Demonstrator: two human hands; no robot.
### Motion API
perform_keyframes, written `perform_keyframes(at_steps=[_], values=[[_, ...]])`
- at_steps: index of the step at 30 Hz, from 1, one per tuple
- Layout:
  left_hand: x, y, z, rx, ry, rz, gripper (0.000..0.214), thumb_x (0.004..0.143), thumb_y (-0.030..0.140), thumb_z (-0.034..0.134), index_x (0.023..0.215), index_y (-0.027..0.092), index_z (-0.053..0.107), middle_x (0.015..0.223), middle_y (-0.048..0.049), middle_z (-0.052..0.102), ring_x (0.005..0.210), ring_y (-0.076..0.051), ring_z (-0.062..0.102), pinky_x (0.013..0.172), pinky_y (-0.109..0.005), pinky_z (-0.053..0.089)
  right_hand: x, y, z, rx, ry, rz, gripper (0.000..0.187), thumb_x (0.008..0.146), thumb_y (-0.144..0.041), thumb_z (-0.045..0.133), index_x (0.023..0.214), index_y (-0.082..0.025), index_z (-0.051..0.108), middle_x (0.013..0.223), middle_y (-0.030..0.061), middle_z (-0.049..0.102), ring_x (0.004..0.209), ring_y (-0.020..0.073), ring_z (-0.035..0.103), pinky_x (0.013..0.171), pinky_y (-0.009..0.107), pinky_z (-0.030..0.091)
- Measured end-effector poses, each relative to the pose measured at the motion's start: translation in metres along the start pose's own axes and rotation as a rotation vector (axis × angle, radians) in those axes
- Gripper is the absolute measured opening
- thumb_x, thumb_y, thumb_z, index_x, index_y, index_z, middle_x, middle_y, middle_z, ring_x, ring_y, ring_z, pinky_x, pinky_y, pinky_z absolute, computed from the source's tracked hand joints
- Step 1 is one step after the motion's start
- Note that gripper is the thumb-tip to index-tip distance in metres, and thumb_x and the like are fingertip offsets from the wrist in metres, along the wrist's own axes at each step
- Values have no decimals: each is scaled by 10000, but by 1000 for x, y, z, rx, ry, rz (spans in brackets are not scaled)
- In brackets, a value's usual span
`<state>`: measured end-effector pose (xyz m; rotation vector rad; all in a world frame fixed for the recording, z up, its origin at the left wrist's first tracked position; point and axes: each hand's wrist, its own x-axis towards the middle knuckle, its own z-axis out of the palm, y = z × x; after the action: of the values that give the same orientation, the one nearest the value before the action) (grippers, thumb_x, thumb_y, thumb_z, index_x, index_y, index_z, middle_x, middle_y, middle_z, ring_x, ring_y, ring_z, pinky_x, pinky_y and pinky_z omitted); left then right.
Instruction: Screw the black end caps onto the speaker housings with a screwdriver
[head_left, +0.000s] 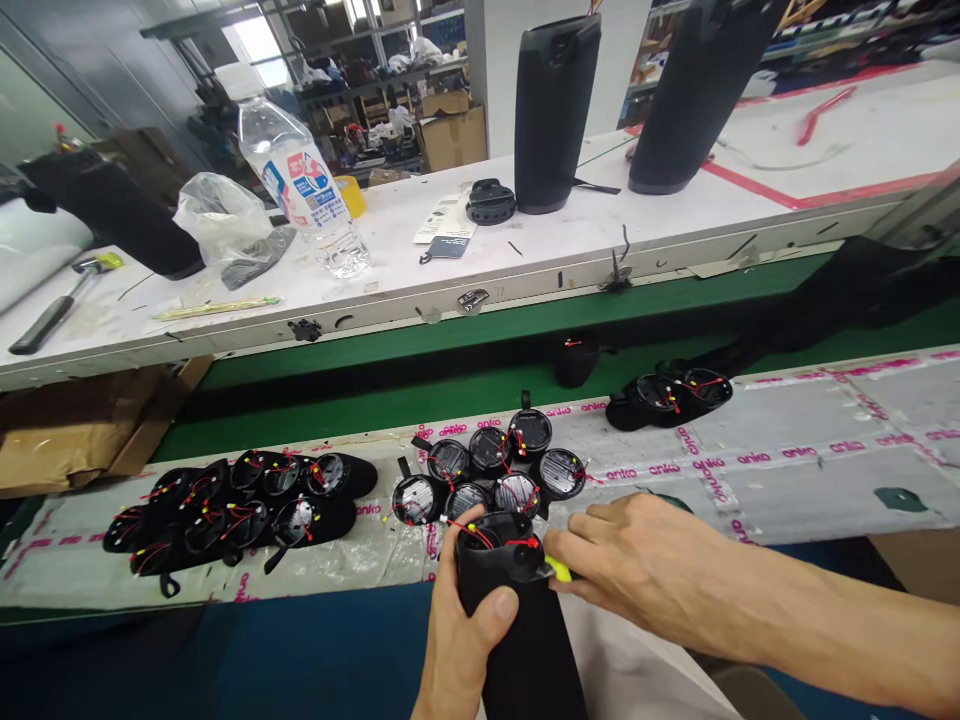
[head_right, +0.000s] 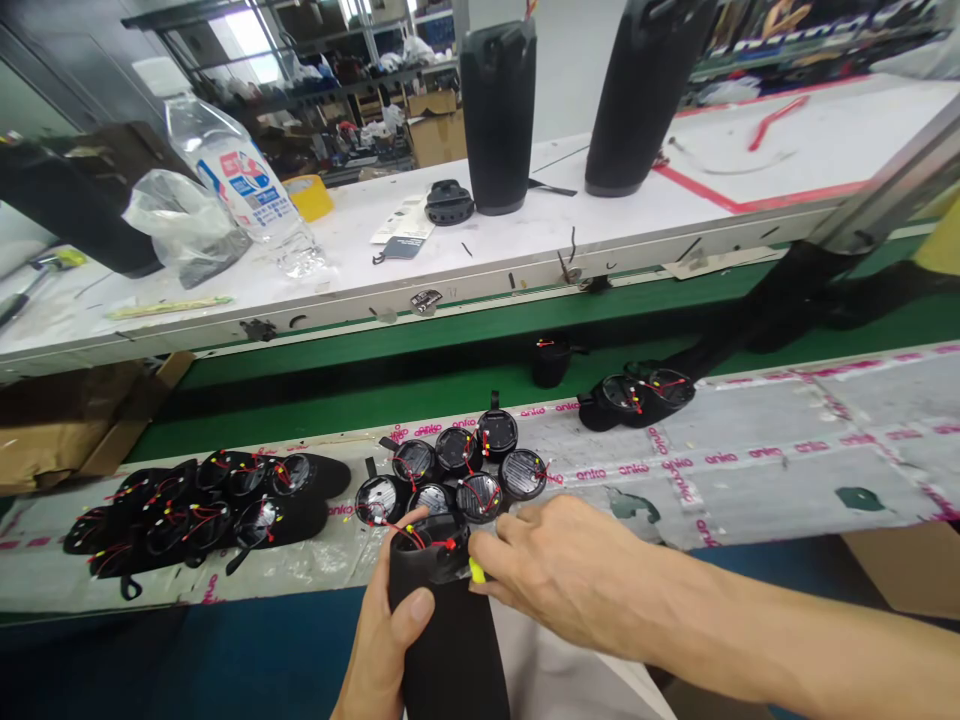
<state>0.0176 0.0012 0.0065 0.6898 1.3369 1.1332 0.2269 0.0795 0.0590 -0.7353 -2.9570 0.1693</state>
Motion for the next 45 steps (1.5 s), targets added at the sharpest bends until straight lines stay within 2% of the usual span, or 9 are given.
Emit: perform_keyframes(at_steps=[6, 12, 17, 24, 28, 32, 40, 45], values=[[-2, -3, 0, -8, 36, -13, 954, 629, 596, 794, 1432, 205, 460, 1184, -122, 725, 1135, -356, 661, 1033, -455, 492, -4, -4, 6, -75, 7, 3, 84, 1043, -282, 472, 1020, -210, 511, 757, -10, 584, 562, 178, 524, 483, 359, 167], [-4, 0, 0, 29, -12, -22, 1055, 577, 573, 840, 1458, 213, 385, 1183, -126, 718, 1077, -348, 682, 978, -447, 517, -12, -10, 15, -59, 132, 63, 77, 1013, -188, 441, 965, -205, 499, 704, -30, 517, 506, 130, 405, 485, 324, 166], [-6, 0, 3, 86, 80, 8, 1015, 559, 579, 851, 1413, 205, 450, 1198, -126, 709, 1121, -352, 668, 973, -423, 523, -17, -11, 21, -114, 132, 74, 97, 993, -163, 432, 935, -208, 496, 688, -27, 499, 489, 136, 374, 487, 331, 171], [-9, 6, 7, 244, 161, 44, 909, 583, 552, 843, 1358, 224, 501, 1175, -93, 712, 1049, -312, 688, 976, -414, 519, -16, -13, 22, -152, 96, 119, 79, 1004, -232, 485, 932, -203, 500, 654, -20, 519, 463, 138, 386, 486, 353, 137], [-4, 3, 4, 121, 84, 22, 913, 596, 561, 836, 1374, 222, 501, 1216, -110, 702, 1134, -341, 663, 1016, -438, 503, -7, -4, 21, -90, 57, 73, 143, 1033, -338, 499, 967, -211, 485, 698, -19, 570, 479, 146, 448, 487, 357, 114], [1, -2, 1, -5, -16, -23, 976, 592, 542, 840, 1433, 238, 448, 1211, -107, 709, 1143, -344, 662, 1034, -446, 494, -5, 2, 20, -70, 76, 45, 155, 1034, -350, 504, 966, -212, 483, 711, -17, 577, 525, 160, 507, 490, 362, 127], [1, -6, 4, -132, -77, -70, 985, 604, 522, 846, 1459, 241, 445, 1219, -119, 708, 1174, -362, 647, 1022, -462, 509, -7, 7, 21, -7, 124, 9, 160, 1053, -290, 446, 944, -193, 511, 724, -2, 592, 557, 160, 524, 492, 344, 210], [2, -5, 3, -125, -106, -102, 1001, 614, 531, 831, 1473, 249, 402, 1233, -122, 699, 1166, -362, 651, 1028, -470, 494, -9, 10, 20, -13, 105, 3, 158, 1040, -299, 478, 924, -196, 510, 702, -7, 583, 547, 156, 518, 492, 339, 195]])
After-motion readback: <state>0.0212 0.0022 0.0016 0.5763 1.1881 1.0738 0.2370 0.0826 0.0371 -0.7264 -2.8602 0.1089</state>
